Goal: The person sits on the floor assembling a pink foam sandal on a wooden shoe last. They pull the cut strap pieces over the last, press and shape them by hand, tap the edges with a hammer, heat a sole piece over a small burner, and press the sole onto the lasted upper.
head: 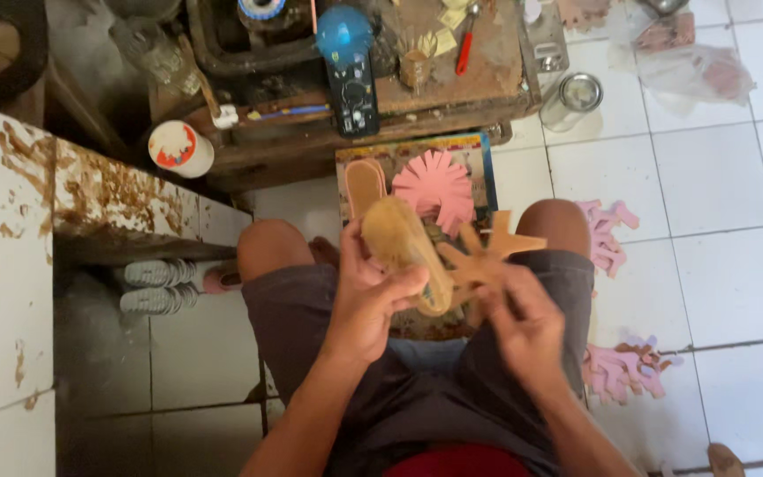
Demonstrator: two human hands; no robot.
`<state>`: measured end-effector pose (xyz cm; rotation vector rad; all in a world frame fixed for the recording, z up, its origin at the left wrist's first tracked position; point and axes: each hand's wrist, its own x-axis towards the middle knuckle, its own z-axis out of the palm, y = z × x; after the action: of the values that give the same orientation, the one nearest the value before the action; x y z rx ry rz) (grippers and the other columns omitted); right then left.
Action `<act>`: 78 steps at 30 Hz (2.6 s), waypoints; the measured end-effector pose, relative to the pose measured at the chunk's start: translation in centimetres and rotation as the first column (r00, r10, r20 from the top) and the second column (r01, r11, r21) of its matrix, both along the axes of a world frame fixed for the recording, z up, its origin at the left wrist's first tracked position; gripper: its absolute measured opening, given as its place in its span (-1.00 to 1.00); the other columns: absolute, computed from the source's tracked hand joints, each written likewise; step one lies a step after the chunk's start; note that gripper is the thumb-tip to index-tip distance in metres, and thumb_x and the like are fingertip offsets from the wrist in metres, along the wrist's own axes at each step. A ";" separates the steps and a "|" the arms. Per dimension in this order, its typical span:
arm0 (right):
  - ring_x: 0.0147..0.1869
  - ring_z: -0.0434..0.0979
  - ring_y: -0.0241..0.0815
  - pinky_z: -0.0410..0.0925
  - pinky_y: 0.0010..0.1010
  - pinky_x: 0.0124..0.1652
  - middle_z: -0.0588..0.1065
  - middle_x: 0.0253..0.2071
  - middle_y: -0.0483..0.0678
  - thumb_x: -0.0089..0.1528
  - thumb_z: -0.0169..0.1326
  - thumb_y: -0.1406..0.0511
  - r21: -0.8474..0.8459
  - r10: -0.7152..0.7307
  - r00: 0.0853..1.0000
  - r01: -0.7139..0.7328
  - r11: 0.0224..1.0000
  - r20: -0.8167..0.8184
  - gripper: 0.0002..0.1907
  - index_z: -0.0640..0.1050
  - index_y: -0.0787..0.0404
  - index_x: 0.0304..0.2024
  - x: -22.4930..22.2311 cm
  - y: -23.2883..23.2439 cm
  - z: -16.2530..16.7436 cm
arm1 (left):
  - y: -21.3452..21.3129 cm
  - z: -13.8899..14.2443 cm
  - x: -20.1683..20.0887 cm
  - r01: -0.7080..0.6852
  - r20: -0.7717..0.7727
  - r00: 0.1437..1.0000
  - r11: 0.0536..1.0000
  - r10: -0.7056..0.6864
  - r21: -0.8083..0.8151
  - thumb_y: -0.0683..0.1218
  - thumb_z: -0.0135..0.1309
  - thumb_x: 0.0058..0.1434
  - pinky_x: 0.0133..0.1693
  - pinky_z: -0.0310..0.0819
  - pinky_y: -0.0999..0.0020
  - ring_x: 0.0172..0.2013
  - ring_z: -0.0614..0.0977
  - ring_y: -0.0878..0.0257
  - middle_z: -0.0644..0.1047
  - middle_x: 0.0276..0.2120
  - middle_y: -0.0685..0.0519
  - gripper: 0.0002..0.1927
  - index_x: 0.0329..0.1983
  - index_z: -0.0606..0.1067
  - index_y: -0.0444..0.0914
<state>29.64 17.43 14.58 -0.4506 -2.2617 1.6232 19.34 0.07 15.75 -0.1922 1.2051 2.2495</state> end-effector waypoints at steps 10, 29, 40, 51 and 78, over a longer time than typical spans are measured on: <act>0.10 0.59 0.02 0.43 -0.21 0.09 0.59 -0.05 0.08 0.17 0.20 0.48 0.570 0.346 0.908 -0.159 0.806 -0.237 -0.79 0.60 0.32 -0.12 -1.5 -0.1 4.1 | -0.4 -1.3 3.0 0.220 -0.512 0.816 0.963 -0.269 -0.156 -0.21 0.42 0.05 0.33 0.40 0.07 0.34 0.46 0.05 0.37 0.35 -0.12 0.04 0.50 0.05 -0.24; -0.06 0.62 -0.22 0.48 -0.29 -0.05 0.65 -0.12 0.07 0.06 0.34 0.46 -0.707 0.412 0.840 -0.048 0.705 0.353 -0.51 0.56 0.49 0.04 1.5 0.3 2.6 | -2.5 1.0 6.5 0.581 -0.243 0.808 0.794 -0.537 0.179 -0.11 0.42 0.13 0.53 0.16 -0.07 0.55 0.27 -0.10 0.14 0.59 -0.32 0.27 0.64 -0.26 -0.21; 0.04 0.60 -0.34 0.45 -0.42 0.04 0.66 0.00 -0.05 0.01 0.35 0.34 -0.642 0.521 0.734 -0.153 0.752 0.435 -0.33 0.54 0.34 0.19 3.7 -1.1 4.8 | 2.3 -2.5 12.6 0.134 -0.307 0.934 0.616 0.184 0.776 0.24 0.16 0.27 0.33 -0.18 -0.53 0.51 -0.18 -0.38 -0.29 0.60 0.02 -0.02 0.57 -0.17 0.12; -0.11 0.50 -0.42 0.43 -0.45 -0.12 0.61 -0.20 -0.12 0.00 0.39 0.34 -0.635 0.554 0.643 -0.133 0.761 0.529 -0.53 0.60 0.37 -0.06 5.3 -2.5 5.2 | 2.3 -18.5 26.8 -0.028 -0.107 0.849 0.246 0.518 0.969 0.44 -0.13 0.42 0.28 -0.35 -0.75 0.51 -0.39 -0.42 -0.40 0.62 0.22 -0.22 0.62 -0.08 0.31; -0.17 0.44 -0.38 0.35 -0.46 -0.18 0.42 -0.26 -0.16 0.02 0.37 0.32 -0.591 0.587 0.638 -0.245 0.768 0.499 -0.66 0.58 0.34 -0.22 5.7 -3.0 4.2 | 1.3 -8.1 17.9 -0.034 -0.136 0.934 0.461 0.331 0.887 0.51 0.07 0.21 0.30 -0.07 -0.34 0.39 -0.09 -0.30 -0.11 0.48 -0.10 -0.04 0.55 0.03 0.12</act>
<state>35.38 14.44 18.83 -0.7464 -2.5721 2.6662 37.28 1.42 7.60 0.4652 -0.0400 2.8606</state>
